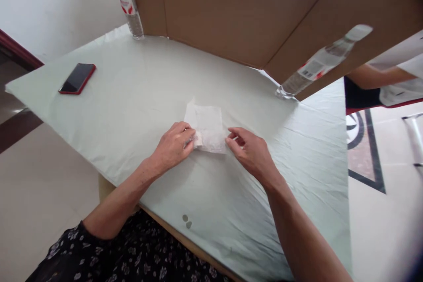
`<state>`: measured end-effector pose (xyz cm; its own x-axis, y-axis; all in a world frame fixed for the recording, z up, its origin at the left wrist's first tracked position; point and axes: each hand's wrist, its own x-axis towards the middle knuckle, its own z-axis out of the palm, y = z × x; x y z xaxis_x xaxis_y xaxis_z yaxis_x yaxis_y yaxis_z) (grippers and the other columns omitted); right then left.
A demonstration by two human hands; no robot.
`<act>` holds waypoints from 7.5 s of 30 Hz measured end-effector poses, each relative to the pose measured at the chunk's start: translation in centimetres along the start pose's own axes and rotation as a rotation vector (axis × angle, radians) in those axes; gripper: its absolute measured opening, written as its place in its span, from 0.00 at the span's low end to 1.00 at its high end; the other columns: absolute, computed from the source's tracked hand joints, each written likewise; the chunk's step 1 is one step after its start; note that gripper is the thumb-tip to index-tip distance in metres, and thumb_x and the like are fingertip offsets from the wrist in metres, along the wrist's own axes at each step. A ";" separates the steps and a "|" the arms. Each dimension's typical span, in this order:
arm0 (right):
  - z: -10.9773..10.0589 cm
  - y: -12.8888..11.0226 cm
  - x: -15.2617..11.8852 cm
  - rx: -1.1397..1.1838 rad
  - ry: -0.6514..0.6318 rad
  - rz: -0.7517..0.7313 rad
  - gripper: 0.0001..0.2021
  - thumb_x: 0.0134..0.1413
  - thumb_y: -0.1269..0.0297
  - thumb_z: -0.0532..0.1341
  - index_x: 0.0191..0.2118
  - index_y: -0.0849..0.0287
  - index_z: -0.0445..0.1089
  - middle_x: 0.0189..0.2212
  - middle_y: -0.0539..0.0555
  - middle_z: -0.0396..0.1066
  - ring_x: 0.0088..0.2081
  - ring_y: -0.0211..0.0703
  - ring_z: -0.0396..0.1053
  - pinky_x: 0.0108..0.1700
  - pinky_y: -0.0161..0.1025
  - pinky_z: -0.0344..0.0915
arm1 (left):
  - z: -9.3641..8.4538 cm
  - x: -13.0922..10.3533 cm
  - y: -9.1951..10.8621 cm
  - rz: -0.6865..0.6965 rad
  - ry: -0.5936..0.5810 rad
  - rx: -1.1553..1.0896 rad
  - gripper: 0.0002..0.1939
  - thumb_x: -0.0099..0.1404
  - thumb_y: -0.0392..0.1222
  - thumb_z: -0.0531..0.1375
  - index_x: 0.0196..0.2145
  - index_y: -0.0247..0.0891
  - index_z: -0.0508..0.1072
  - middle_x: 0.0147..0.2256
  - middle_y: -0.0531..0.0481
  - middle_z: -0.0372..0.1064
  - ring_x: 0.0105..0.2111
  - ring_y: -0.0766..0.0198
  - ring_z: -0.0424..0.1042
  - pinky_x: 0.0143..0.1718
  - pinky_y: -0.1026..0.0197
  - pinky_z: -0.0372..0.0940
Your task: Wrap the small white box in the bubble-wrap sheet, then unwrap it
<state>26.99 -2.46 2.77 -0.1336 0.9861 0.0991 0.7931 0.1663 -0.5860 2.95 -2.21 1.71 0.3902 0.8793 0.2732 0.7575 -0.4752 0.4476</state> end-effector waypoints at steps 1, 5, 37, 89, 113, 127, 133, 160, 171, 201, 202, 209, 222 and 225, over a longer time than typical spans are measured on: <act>0.0 0.5 -0.3 -0.001 -0.050 0.077 0.16 0.60 0.59 0.60 0.50 0.59 0.74 0.37 0.56 0.79 0.33 0.45 0.75 0.40 0.44 0.69 | 0.1 0.0 -0.1 0.011 -0.002 -0.008 0.10 0.68 0.34 0.55 0.41 0.38 0.75 0.43 0.43 0.73 0.45 0.57 0.71 0.45 0.57 0.67; 1.2 1.2 -0.2 0.146 -0.152 0.245 0.23 0.60 0.52 0.60 0.55 0.61 0.70 0.33 0.55 0.78 0.30 0.44 0.75 0.36 0.41 0.70 | 0.4 -0.1 0.0 0.017 -0.018 0.014 0.10 0.68 0.33 0.54 0.40 0.37 0.75 0.42 0.42 0.73 0.44 0.56 0.70 0.45 0.56 0.67; 5.4 -6.3 1.0 0.334 -0.133 0.023 0.27 0.61 0.65 0.53 0.66 0.64 0.58 0.48 0.62 0.77 0.35 0.46 0.76 0.42 0.48 0.73 | 1.0 0.3 -0.5 -0.238 -0.051 -0.385 0.25 0.63 0.35 0.59 0.58 0.37 0.66 0.46 0.44 0.70 0.33 0.63 0.71 0.39 0.56 0.70; 6.7 -2.1 11.7 0.796 -0.200 0.208 0.15 0.41 0.53 0.67 0.28 0.58 0.69 0.23 0.46 0.64 0.25 0.35 0.58 0.27 0.34 0.56 | 2.4 0.3 -0.2 -0.151 0.026 -0.213 0.16 0.63 0.33 0.55 0.47 0.39 0.73 0.44 0.46 0.78 0.40 0.57 0.77 0.42 0.56 0.72; 5.4 -4.0 0.9 0.637 -0.026 -0.190 0.07 0.62 0.58 0.62 0.38 0.51 0.78 0.45 0.54 0.79 0.50 0.46 0.75 0.57 0.46 0.67 | 1.9 0.3 -2.2 -0.178 0.057 -0.385 0.05 0.64 0.40 0.62 0.37 0.40 0.69 0.55 0.42 0.67 0.60 0.53 0.65 0.59 0.49 0.63; 6.3 -2.8 0.0 0.505 -0.024 -0.313 0.13 0.66 0.53 0.58 0.42 0.49 0.79 0.48 0.54 0.80 0.56 0.48 0.74 0.63 0.53 0.66 | 0.0 -1.6 -3.1 0.067 -0.119 -0.234 0.23 0.57 0.36 0.63 0.51 0.42 0.69 0.58 0.39 0.69 0.66 0.48 0.60 0.64 0.43 0.59; 6.8 -2.4 -0.2 0.467 0.012 -0.375 0.13 0.66 0.55 0.58 0.43 0.50 0.79 0.49 0.55 0.80 0.57 0.49 0.74 0.63 0.54 0.66 | 1.7 -1.2 -2.7 -0.002 -0.025 -0.316 0.16 0.61 0.39 0.62 0.47 0.40 0.69 0.59 0.37 0.69 0.59 0.52 0.69 0.57 0.48 0.67; 7.3 -0.9 3.7 0.574 -0.054 -0.134 0.41 0.52 0.41 0.66 0.66 0.53 0.58 0.57 0.63 0.71 0.54 0.56 0.71 0.56 0.56 0.67 | 0.8 1.0 -3.6 -0.531 -0.212 -1.121 0.50 0.56 0.41 0.66 0.71 0.31 0.48 0.57 0.34 0.69 0.54 0.50 0.71 0.53 0.52 0.65; 7.5 -0.1 3.3 0.319 -0.057 -0.285 0.23 0.62 0.41 0.58 0.56 0.47 0.71 0.68 0.57 0.59 0.70 0.59 0.52 0.69 0.64 0.50 | 0.7 0.8 -3.5 -0.514 -0.242 -1.242 0.56 0.54 0.41 0.70 0.72 0.36 0.45 0.55 0.36 0.69 0.51 0.51 0.72 0.52 0.52 0.67; 7.3 -0.4 3.3 0.376 -0.211 -0.265 0.26 0.61 0.37 0.57 0.56 0.47 0.71 0.69 0.58 0.57 0.71 0.57 0.53 0.69 0.62 0.49 | 1.1 0.8 -3.9 -0.487 -0.258 -1.260 0.51 0.56 0.40 0.69 0.72 0.40 0.48 0.58 0.37 0.67 0.49 0.53 0.74 0.49 0.55 0.69; 7.3 -0.4 3.4 0.376 -0.224 -0.266 0.26 0.61 0.37 0.57 0.55 0.47 0.72 0.69 0.59 0.57 0.71 0.57 0.52 0.69 0.62 0.48 | 1.1 0.8 -3.9 -0.485 -0.261 -1.259 0.51 0.56 0.40 0.69 0.72 0.40 0.48 0.58 0.36 0.67 0.49 0.54 0.74 0.49 0.55 0.69; 7.6 -0.7 3.3 0.453 -0.203 -0.267 0.24 0.59 0.39 0.60 0.51 0.49 0.73 0.68 0.58 0.59 0.69 0.59 0.55 0.69 0.62 0.51 | 0.9 0.8 -3.7 -0.500 -0.260 -1.245 0.49 0.57 0.39 0.68 0.71 0.41 0.50 0.60 0.37 0.66 0.52 0.52 0.73 0.51 0.54 0.68; 8.2 0.2 3.5 0.716 -0.142 -0.079 0.37 0.50 0.40 0.68 0.61 0.53 0.63 0.51 0.60 0.72 0.50 0.52 0.72 0.56 0.55 0.68 | 1.3 1.0 -3.8 -0.488 -0.232 -1.327 0.50 0.55 0.39 0.69 0.71 0.38 0.50 0.57 0.35 0.69 0.53 0.51 0.73 0.51 0.54 0.68; 8.1 -0.1 3.2 0.714 -0.146 -0.060 0.35 0.51 0.42 0.68 0.60 0.53 0.65 0.50 0.59 0.72 0.48 0.51 0.73 0.55 0.54 0.69 | 1.2 1.0 -3.7 -0.493 -0.237 -1.308 0.50 0.54 0.38 0.68 0.70 0.38 0.52 0.56 0.37 0.70 0.52 0.52 0.74 0.49 0.56 0.68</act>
<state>21.63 0.64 -3.39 -0.2819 0.9570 0.0684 0.2074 0.1304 -0.9695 1.16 0.52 -0.67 0.4082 0.8837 -0.2290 -0.1329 0.3057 0.9428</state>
